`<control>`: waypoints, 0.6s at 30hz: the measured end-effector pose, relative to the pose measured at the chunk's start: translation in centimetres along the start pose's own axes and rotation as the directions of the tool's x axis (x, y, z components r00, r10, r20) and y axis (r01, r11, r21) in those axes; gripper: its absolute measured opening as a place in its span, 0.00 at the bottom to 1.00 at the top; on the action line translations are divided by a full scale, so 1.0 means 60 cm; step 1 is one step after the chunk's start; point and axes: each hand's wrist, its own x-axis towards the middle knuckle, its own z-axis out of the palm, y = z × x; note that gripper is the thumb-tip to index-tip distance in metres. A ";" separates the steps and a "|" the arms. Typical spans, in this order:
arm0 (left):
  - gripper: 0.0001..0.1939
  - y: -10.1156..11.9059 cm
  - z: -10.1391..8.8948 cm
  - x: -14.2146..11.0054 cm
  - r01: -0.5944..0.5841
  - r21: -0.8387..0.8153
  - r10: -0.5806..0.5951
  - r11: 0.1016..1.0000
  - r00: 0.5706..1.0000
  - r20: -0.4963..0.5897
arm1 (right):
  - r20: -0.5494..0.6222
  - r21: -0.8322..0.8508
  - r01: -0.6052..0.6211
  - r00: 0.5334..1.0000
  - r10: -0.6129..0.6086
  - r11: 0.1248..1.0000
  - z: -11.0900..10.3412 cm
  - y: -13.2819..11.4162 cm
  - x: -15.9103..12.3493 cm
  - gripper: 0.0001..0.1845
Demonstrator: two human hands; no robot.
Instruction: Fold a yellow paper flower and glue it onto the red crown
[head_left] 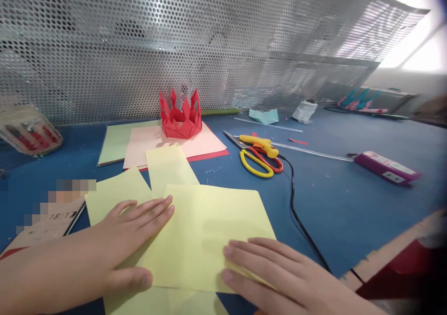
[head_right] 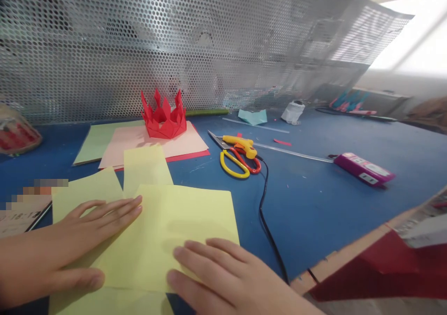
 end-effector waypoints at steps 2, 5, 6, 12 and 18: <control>0.38 0.000 0.002 0.002 -0.011 0.010 0.011 1.000 1.000 0.011 | 0.025 -0.071 0.038 0.999 -0.037 0.997 0.026 -0.009 0.032 0.19; 0.40 -0.004 0.016 0.004 -0.090 0.038 0.094 0.995 0.988 -0.120 | -0.100 -0.131 -0.006 0.995 -0.008 0.991 0.079 -0.037 0.070 0.19; 0.40 -0.005 0.022 0.004 -0.120 0.061 0.129 0.991 0.974 -0.185 | -0.110 -0.139 -0.032 0.994 0.017 0.990 0.097 -0.048 0.079 0.19; 0.40 -0.007 0.044 0.004 -0.125 0.173 0.179 0.977 0.919 -0.352 | -0.292 -0.119 -0.172 0.947 0.131 0.978 0.167 -0.095 0.104 0.17; 0.40 -0.004 0.040 0.005 -0.114 0.169 0.167 0.979 0.925 -0.342 | -0.577 -0.037 -0.419 0.750 0.323 0.907 0.175 -0.122 0.109 0.11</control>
